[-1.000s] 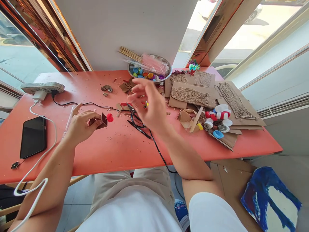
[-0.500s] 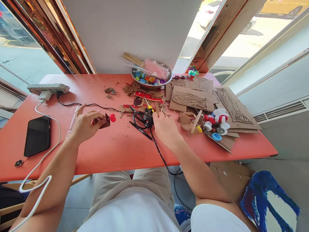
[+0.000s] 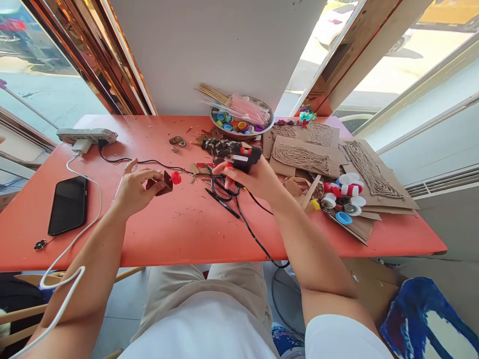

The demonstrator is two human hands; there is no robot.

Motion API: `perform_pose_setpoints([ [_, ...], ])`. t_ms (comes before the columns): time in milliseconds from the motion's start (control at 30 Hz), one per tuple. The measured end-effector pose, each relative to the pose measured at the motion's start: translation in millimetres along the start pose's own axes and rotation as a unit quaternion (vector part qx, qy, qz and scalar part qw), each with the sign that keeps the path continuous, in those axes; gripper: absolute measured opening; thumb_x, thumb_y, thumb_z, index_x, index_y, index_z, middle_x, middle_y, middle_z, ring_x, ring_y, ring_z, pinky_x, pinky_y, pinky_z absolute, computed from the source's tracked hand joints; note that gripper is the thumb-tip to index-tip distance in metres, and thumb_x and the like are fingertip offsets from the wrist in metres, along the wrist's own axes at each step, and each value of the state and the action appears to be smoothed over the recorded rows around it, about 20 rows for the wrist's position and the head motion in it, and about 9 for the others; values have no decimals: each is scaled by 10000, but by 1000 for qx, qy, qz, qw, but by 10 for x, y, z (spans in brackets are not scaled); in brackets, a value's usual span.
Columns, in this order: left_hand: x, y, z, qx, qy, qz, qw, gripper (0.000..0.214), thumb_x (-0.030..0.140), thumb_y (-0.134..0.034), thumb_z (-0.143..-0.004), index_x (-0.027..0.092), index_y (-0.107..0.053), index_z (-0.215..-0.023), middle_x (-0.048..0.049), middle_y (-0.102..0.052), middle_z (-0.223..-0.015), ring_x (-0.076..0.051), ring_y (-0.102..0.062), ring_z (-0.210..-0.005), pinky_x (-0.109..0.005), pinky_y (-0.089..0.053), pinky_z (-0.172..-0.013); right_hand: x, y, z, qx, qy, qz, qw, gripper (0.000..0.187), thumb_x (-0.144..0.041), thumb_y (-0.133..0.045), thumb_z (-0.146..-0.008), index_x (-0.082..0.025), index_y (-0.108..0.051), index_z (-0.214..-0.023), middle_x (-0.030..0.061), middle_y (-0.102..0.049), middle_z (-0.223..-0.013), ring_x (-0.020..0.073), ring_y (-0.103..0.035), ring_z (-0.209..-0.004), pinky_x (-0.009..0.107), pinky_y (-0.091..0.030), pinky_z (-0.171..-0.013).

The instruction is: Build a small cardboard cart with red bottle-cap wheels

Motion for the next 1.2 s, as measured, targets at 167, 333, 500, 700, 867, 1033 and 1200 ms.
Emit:
perform_pose_setpoints([
  [167,-13,22,2,-7,7,15,1000,168,365,-613,-839,290,-675,-703,60,-752,-749,-179,-678,-694,-617,-248,-1335,208,-411,-40,-68,-68,-101,990,526,-695,-786,-820,-213,-586,-754,5,-687,-662,95,-519,-425,261,-419,-404],
  [333,-4,49,24,-1,11,26,1000,160,363,-636,-845,293,-674,-707,65,-764,-766,-177,-670,-719,-610,-175,-1359,277,-477,48,-48,-92,-114,988,638,-808,-806,-729,-207,-594,-743,-16,-629,-621,76,-470,-388,250,-369,-353],
  [500,11,67,46,-3,6,12,1000,164,358,-636,-865,294,-676,-719,66,-768,-779,-174,-673,-723,-595,-208,-1357,265,-457,74,-40,-83,-99,991,657,-842,-764,-745,-210,-588,-706,-3,-648,-617,74,-455,-366,252,-346,-344],
  [700,18,91,79,-4,0,-9,1000,173,354,-617,-889,299,-700,-748,62,-728,-735,-184,-689,-762,-632,-176,-1359,305,-465,100,-31,-87,-81,992,688,-887,-727,-732,-213,-595,-703,14,-671,-631,80,-458,-359,260,-358,-350],
  [867,49,78,100,-14,-8,-18,1000,179,350,-604,-901,299,-695,-756,61,-712,-734,-178,-679,-748,-636,-166,-1361,339,-483,109,-41,-89,-85,992,687,-881,-730,-737,-206,-603,-715,21,-681,-666,80,-470,-359,262,-375,-355],
  [1033,69,73,111,-12,-15,-25,1000,170,340,-612,-906,303,-709,-771,62,-712,-732,-179,-694,-776,-615,-170,-1366,315,-490,124,-45,-77,-83,993,604,-786,-758,-797,-206,-603,-727,14,-683,-671,72,-458,-368,259,-391,-371],
  [1200,77,70,116,-3,-28,-24,999,182,339,-611,-914,302,-713,-767,62,-709,-724,-185,-709,-796,-624,-175,-1363,279,-491,135,-43,-77,-73,993,563,-737,-748,-827,-202,-602,-727,14,-669,-654,74,-449,-368,266,-385,-371],
])
Point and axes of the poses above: each hand's wrist, its own z-axis away from the middle knuckle, its own y-axis out of the back of the hand, x = y × z, the point moved 8 cm from there along -z, towards the middle knuckle
